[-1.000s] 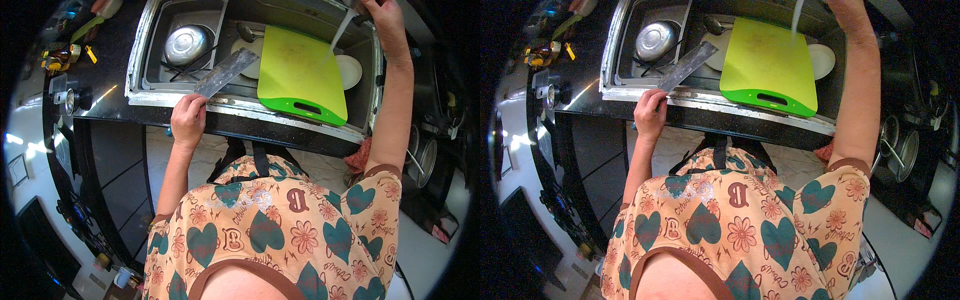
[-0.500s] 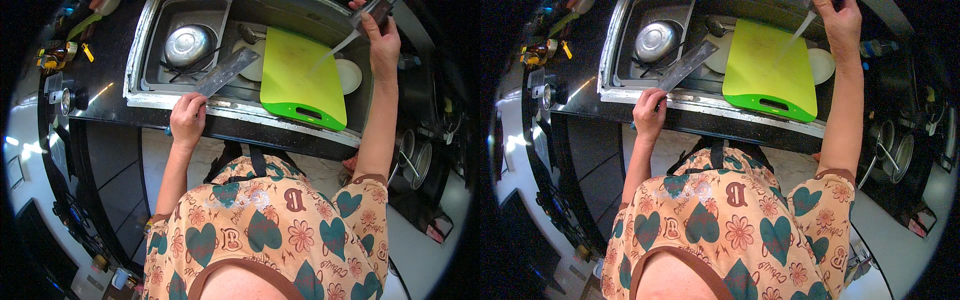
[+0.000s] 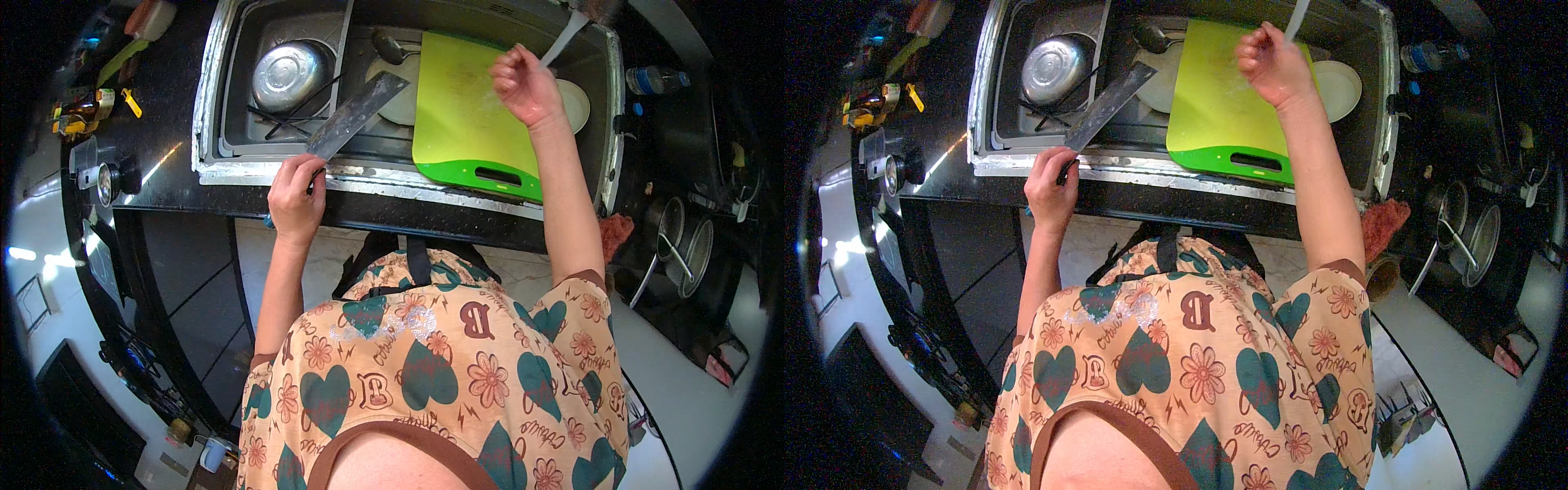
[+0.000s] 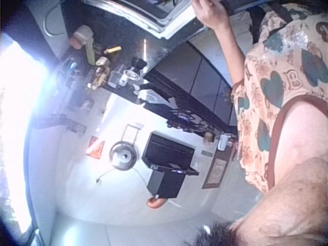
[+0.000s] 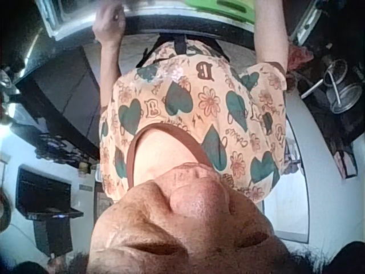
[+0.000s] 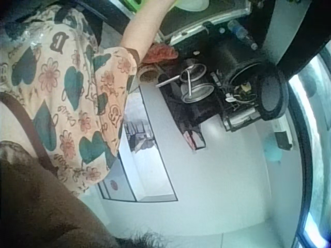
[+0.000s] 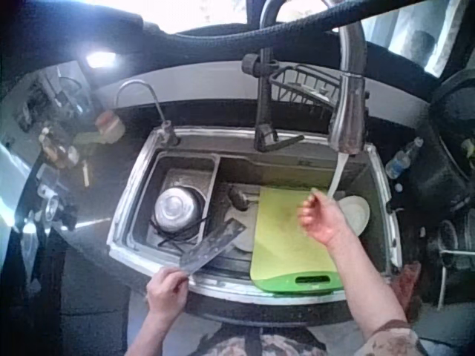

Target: The person stir-fries chopped ingredients in a wok on an induction cooktop, adds a liquid from a small bowl, and seasons the mixture with salt and soy sauce. They also wash a knife and cutting board at the sink.

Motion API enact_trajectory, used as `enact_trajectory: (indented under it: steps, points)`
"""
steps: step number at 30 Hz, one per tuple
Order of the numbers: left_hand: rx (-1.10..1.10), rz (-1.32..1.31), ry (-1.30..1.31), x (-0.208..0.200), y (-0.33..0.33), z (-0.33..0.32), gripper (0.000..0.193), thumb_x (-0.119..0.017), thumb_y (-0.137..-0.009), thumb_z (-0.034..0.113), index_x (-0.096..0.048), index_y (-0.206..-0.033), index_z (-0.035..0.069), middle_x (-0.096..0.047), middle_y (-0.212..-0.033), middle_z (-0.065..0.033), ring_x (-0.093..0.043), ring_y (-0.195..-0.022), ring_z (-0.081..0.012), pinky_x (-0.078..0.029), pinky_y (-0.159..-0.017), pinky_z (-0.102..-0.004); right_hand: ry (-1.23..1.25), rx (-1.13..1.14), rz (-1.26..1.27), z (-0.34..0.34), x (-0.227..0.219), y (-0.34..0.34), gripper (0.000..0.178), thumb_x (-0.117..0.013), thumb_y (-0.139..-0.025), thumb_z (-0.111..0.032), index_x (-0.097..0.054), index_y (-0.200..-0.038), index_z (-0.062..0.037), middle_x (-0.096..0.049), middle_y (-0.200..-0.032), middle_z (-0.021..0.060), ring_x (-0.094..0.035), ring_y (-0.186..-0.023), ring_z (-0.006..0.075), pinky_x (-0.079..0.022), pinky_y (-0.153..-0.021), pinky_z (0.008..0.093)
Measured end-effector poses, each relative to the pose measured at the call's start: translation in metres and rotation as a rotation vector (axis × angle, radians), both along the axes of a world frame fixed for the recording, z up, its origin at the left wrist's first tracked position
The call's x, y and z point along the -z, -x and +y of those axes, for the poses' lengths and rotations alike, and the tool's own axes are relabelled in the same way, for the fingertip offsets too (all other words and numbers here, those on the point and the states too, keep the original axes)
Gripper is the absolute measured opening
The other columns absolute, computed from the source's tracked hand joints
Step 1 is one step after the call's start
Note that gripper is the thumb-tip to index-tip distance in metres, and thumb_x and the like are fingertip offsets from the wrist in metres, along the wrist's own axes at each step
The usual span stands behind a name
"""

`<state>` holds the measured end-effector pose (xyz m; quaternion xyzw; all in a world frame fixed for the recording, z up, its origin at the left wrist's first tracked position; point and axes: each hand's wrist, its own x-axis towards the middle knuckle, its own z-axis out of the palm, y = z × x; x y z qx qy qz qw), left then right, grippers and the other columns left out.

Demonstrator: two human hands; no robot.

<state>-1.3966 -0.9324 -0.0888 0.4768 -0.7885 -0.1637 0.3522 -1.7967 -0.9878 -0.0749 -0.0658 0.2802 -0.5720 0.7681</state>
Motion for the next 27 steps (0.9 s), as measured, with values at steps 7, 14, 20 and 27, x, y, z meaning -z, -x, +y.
enact_trajectory:
  steps: [7,14,20,27]
  points:
    - [-0.009,0.028,0.016,0.0,0.004,0.001,0.023,-0.068,-0.068,-0.006,-0.063,-0.087,0.006,-0.064,-0.089,-0.0074,-0.063,-0.082,-0.0266,-0.052,-0.071,-0.0352,-0.054,-0.266,1.255,0.102,0.006,-0.007,0.038,-0.045,-0.1,-0.031,-0.065,-0.108,0.001,-0.068,-0.106,0.0132,-0.064,-0.104,0.0251,-0.053,-0.087,0.0374]
    - [-0.047,0.004,0.012,0.001,0.002,0.003,0.022,-0.07,-0.071,-0.007,-0.063,-0.088,0.005,-0.066,-0.09,-0.0105,-0.066,-0.081,-0.0277,-0.053,-0.071,-0.0343,0.424,-0.716,2.04,0.132,0.042,-0.015,0.055,-0.047,-0.096,-0.03,-0.035,-0.141,0.0001,-0.031,-0.15,0.0181,-0.025,-0.141,0.0343,-0.019,-0.116,0.0434]
    - [-0.067,-0.011,0.013,-0.005,0.005,0.015,0.022,-0.069,-0.07,-0.007,-0.063,-0.087,0.004,-0.066,-0.088,-0.0102,-0.065,-0.08,-0.0272,-0.053,-0.071,-0.0339,-0.3,-0.66,2.331,0.048,0.1,0.029,0.069,-0.049,-0.092,-0.043,-0.035,-0.14,0.0038,-0.034,-0.147,0.0234,-0.028,-0.139,0.0358,-0.019,-0.115,0.0433]
    - [-0.085,-0.017,0.004,-0.003,0.012,0.023,0.022,-0.069,-0.069,-0.005,-0.063,-0.086,0.008,-0.064,-0.089,-0.0061,-0.063,-0.08,-0.0265,-0.051,-0.071,-0.0354,0.223,-0.557,2.238,0.01,0.142,-0.036,0.07,-0.053,-0.089,-0.043,-0.039,-0.138,0.0057,-0.033,-0.148,0.0248,-0.028,-0.139,0.0371,-0.023,-0.114,0.0452]
